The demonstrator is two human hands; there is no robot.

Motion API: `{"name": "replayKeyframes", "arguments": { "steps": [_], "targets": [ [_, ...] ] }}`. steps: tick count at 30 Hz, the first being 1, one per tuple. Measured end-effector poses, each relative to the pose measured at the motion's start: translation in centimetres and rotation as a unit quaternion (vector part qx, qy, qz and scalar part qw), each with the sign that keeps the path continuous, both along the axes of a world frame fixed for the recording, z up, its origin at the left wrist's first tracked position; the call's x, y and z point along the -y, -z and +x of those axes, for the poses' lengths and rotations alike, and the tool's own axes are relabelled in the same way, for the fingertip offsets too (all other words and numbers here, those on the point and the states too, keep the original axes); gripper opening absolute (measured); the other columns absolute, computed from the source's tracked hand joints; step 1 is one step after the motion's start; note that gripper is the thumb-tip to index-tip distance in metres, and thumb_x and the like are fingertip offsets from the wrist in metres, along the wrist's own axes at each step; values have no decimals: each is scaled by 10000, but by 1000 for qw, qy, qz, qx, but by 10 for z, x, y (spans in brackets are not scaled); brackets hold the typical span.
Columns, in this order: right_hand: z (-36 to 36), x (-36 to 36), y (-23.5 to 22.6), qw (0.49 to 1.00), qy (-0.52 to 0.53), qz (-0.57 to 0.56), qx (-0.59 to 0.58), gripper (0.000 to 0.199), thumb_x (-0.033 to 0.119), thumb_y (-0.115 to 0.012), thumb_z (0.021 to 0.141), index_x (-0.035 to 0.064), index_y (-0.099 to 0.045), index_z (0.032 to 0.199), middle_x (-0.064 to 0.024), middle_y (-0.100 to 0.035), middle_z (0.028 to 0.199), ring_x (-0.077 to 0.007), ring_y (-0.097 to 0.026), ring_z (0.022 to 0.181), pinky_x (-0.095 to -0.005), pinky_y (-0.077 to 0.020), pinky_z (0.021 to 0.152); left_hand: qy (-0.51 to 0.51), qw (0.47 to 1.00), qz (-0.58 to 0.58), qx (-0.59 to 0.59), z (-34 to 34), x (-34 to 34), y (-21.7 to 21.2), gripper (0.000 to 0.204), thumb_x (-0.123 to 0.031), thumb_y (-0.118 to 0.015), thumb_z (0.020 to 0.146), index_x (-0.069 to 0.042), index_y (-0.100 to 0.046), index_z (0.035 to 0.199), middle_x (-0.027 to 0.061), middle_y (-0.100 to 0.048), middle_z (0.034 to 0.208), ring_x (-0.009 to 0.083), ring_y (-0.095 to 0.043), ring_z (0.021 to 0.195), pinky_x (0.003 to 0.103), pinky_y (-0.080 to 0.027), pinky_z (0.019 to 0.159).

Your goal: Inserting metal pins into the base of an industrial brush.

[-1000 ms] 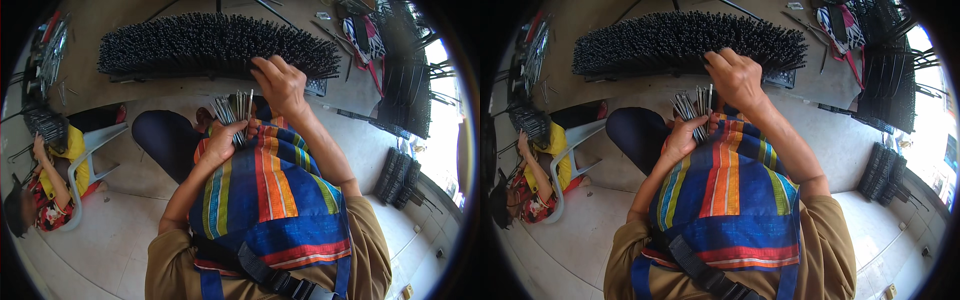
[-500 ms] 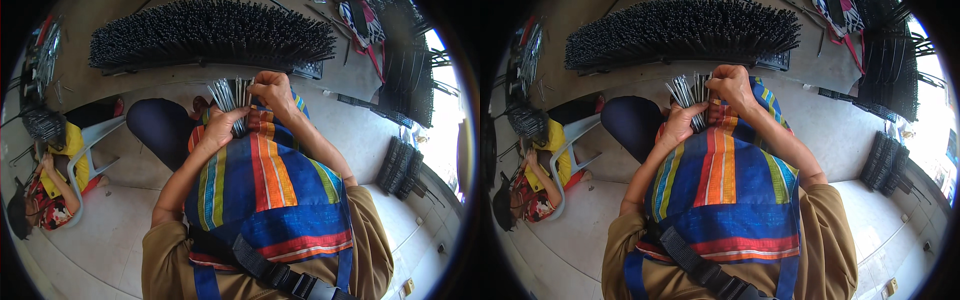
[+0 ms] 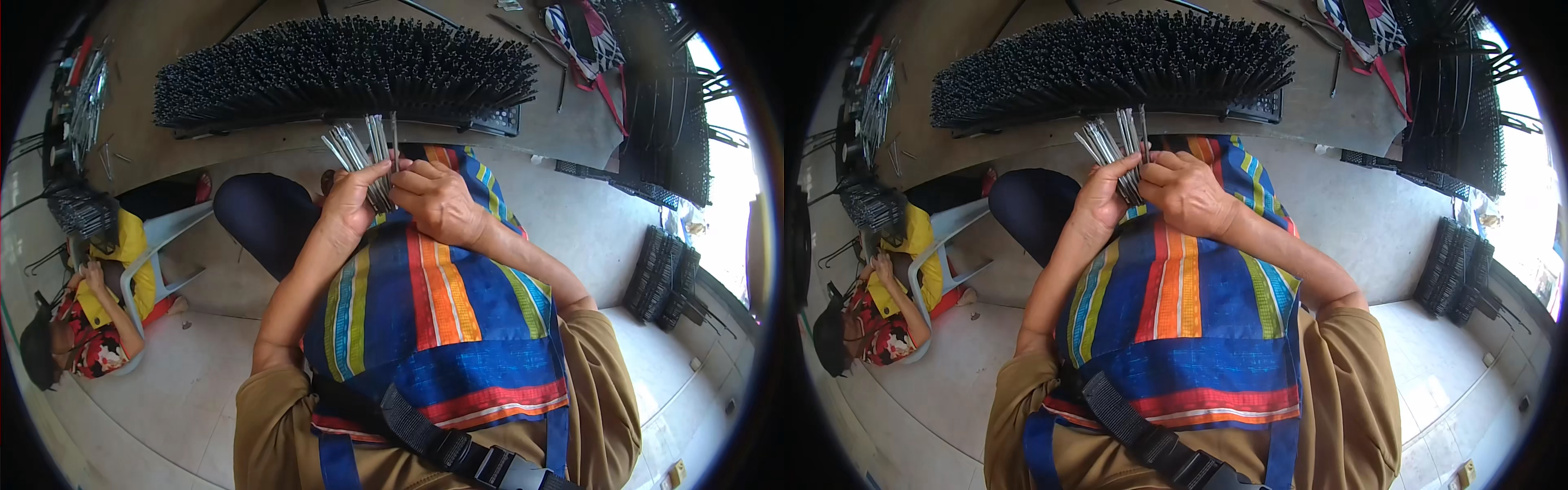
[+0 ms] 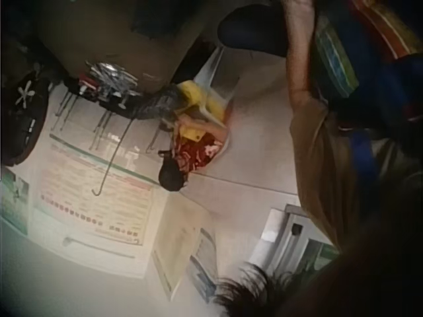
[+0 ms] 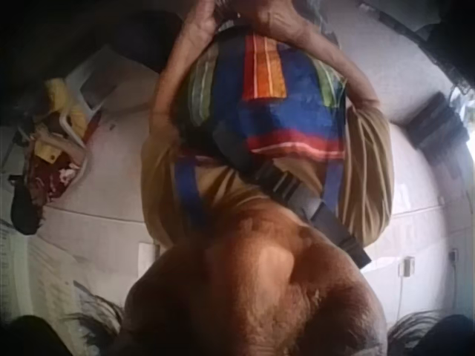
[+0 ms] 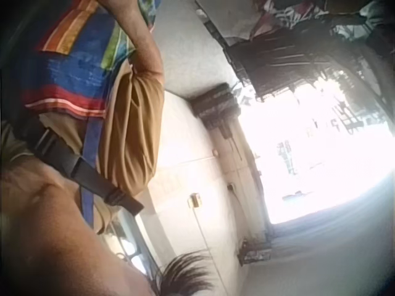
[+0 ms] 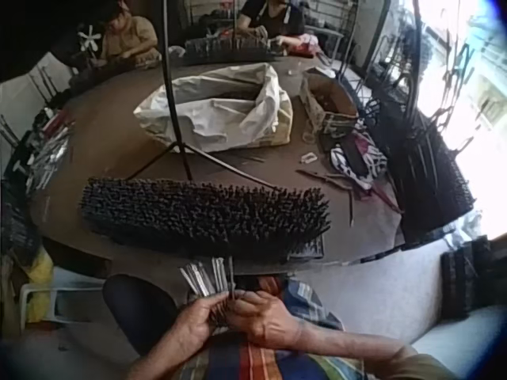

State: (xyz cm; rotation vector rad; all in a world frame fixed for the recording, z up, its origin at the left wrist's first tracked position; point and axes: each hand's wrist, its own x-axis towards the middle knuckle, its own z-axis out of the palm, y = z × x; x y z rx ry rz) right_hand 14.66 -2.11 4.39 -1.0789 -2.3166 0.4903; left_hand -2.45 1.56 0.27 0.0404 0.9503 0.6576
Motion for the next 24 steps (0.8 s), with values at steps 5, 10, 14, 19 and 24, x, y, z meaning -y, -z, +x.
{"name": "replayKeyframes", "arguments": {
  "steps": [5,10,14,19,24],
  "targets": [
    [3,6,19,913,255,-229,-220,195,44,-756,687,2,-638,836,-93,-616,713,-201,-625,630,-311,-497,572,35,998,51,-21,3,13,8,207,65,-605,817,31,-654,1015,130,-694,923,221,-691,795,330,-582,699],
    [14,-21,24,707,286,-515,-391,146,83,-742,780,-28,-655,819,-37,-617,654,-78,-507,527,-232,-397,484,99,989,107,13,6,16,-1,222,77,-558,828,44,-620,1038,158,-691,874,254,-700,722,345,-601,642],
    [21,-22,38,648,258,-545,-465,67,54,-719,797,17,-663,790,-6,-576,597,-50,-439,459,-211,-324,426,141,985,96,26,6,13,-9,222,75,-565,825,53,-607,1042,170,-686,857,273,-705,732,350,-606,642],
    [25,-26,32,671,276,-541,-425,73,36,-694,824,30,-644,772,-12,-596,617,-54,-460,425,-202,-326,389,106,992,74,-6,9,19,-4,178,57,-561,852,34,-600,1025,170,-683,887,303,-704,779,384,-614,692],
    [25,-27,28,672,295,-548,-402,91,58,-669,853,19,-648,773,-9,-607,612,-48,-490,443,-203,-352,399,38,983,171,-60,15,22,3,147,75,-568,845,32,-584,985,165,-676,880,294,-705,755,402,-620,681]
  ]
}}
